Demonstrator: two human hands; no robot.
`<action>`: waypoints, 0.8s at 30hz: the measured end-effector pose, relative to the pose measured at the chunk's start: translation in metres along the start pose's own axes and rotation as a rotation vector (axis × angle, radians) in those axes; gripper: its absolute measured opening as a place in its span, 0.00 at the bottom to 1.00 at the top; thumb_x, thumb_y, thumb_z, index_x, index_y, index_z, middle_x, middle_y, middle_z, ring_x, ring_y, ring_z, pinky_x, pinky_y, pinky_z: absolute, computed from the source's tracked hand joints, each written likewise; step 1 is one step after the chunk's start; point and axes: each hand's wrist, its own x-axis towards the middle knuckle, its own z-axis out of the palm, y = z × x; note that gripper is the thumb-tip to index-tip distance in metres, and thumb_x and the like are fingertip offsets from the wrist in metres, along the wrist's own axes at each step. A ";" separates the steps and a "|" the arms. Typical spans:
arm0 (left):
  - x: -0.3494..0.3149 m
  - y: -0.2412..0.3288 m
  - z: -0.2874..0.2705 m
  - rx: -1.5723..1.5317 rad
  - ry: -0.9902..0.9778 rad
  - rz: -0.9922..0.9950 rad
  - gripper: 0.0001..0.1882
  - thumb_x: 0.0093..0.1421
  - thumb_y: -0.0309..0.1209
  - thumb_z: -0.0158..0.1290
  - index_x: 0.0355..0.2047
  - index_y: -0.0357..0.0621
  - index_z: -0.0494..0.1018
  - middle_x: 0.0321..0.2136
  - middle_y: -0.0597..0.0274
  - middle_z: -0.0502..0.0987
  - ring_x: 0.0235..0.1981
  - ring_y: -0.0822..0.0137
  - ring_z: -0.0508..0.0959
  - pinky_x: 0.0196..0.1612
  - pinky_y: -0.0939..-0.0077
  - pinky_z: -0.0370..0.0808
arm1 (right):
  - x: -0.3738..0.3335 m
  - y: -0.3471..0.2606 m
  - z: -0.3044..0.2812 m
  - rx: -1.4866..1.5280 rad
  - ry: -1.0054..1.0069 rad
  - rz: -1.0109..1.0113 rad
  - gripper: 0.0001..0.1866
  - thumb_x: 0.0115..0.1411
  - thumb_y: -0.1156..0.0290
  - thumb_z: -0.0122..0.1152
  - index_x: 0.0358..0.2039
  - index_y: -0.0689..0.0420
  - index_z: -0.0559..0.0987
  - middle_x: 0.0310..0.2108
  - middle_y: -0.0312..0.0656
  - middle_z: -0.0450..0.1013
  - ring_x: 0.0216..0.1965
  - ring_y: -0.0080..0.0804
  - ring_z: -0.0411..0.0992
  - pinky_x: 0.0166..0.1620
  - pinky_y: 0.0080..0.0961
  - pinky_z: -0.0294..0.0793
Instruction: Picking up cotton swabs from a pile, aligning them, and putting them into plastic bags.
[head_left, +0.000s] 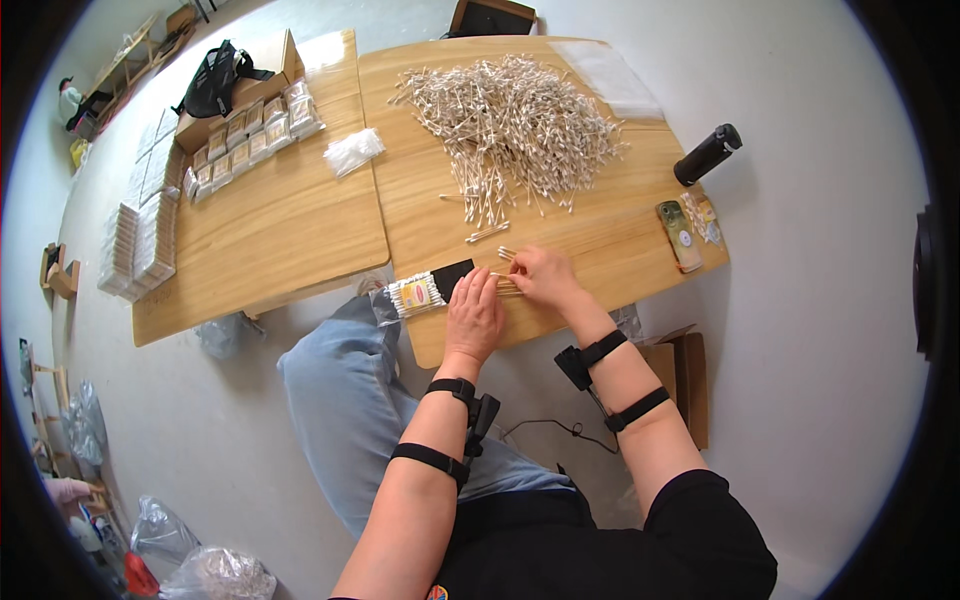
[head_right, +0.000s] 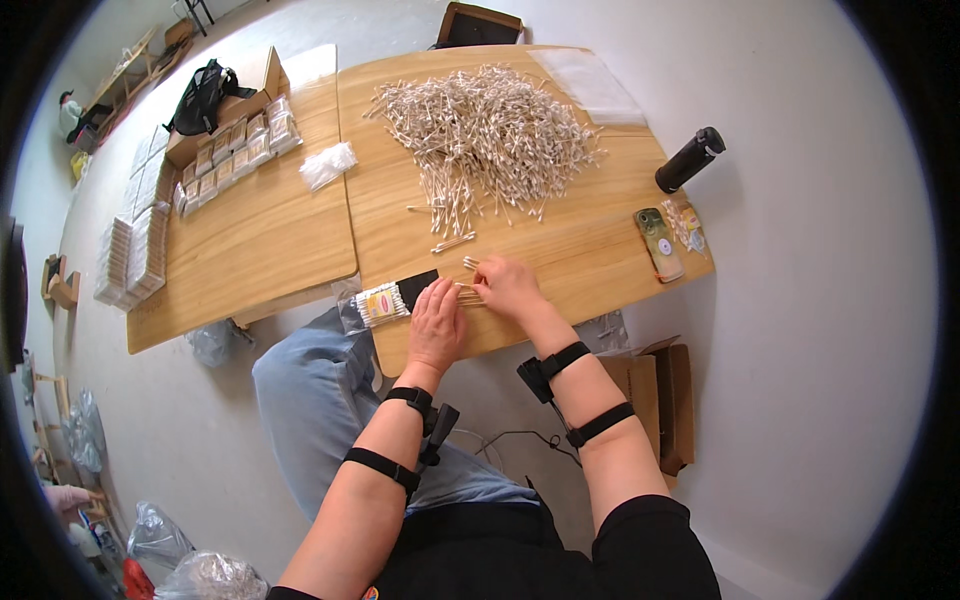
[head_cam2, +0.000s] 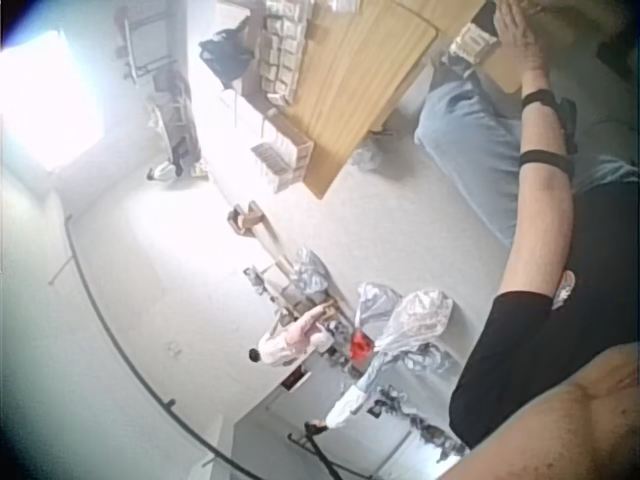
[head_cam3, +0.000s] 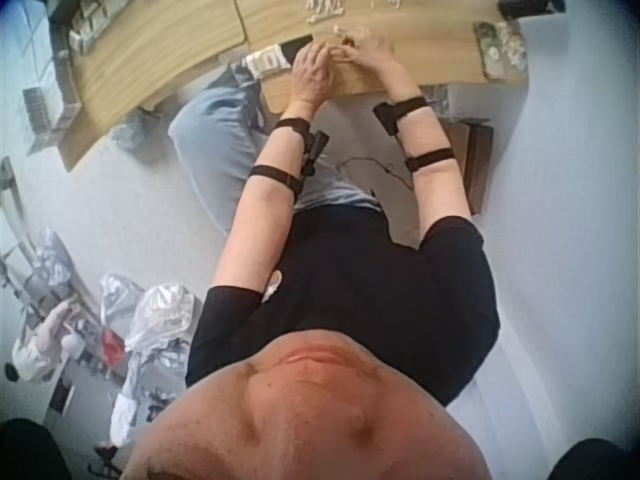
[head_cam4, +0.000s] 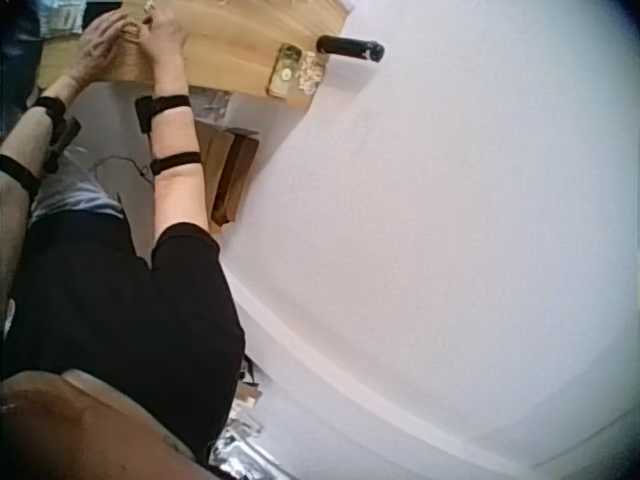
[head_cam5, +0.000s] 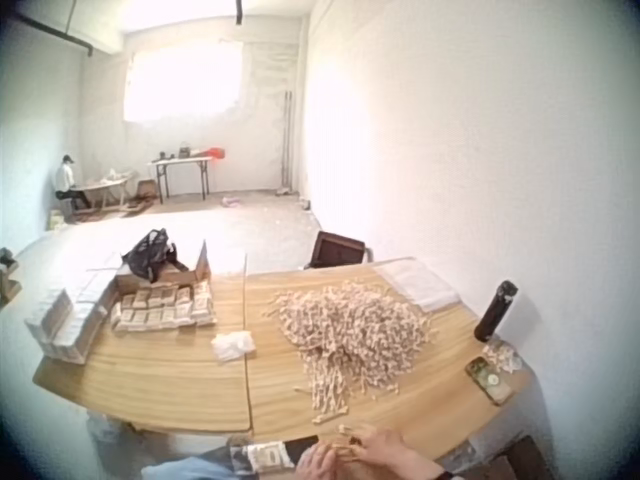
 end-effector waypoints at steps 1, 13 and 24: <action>0.001 0.002 0.000 0.053 0.000 0.012 0.21 0.58 0.30 0.52 0.53 0.42 0.70 0.55 0.54 0.71 0.61 0.55 0.67 0.65 0.56 0.60 | -0.002 0.002 0.000 0.113 0.009 -0.004 0.09 0.51 0.66 0.67 0.34 0.51 0.79 0.35 0.41 0.74 0.37 0.45 0.76 0.40 0.40 0.76; 0.000 0.000 0.000 0.049 -0.096 0.021 0.23 0.57 0.31 0.53 0.55 0.43 0.69 0.55 0.57 0.71 0.62 0.56 0.66 0.66 0.56 0.58 | -0.015 0.021 -0.003 0.107 0.246 0.059 0.13 0.49 0.69 0.68 0.36 0.54 0.79 0.37 0.41 0.73 0.40 0.42 0.73 0.44 0.37 0.74; 0.001 0.000 -0.001 -0.024 -0.030 0.001 0.18 0.57 0.28 0.52 0.49 0.39 0.70 0.50 0.52 0.73 0.57 0.52 0.70 0.62 0.57 0.65 | -0.010 0.018 0.004 0.216 0.213 0.055 0.05 0.51 0.73 0.64 0.31 0.55 0.79 0.32 0.42 0.74 0.34 0.41 0.75 0.38 0.36 0.74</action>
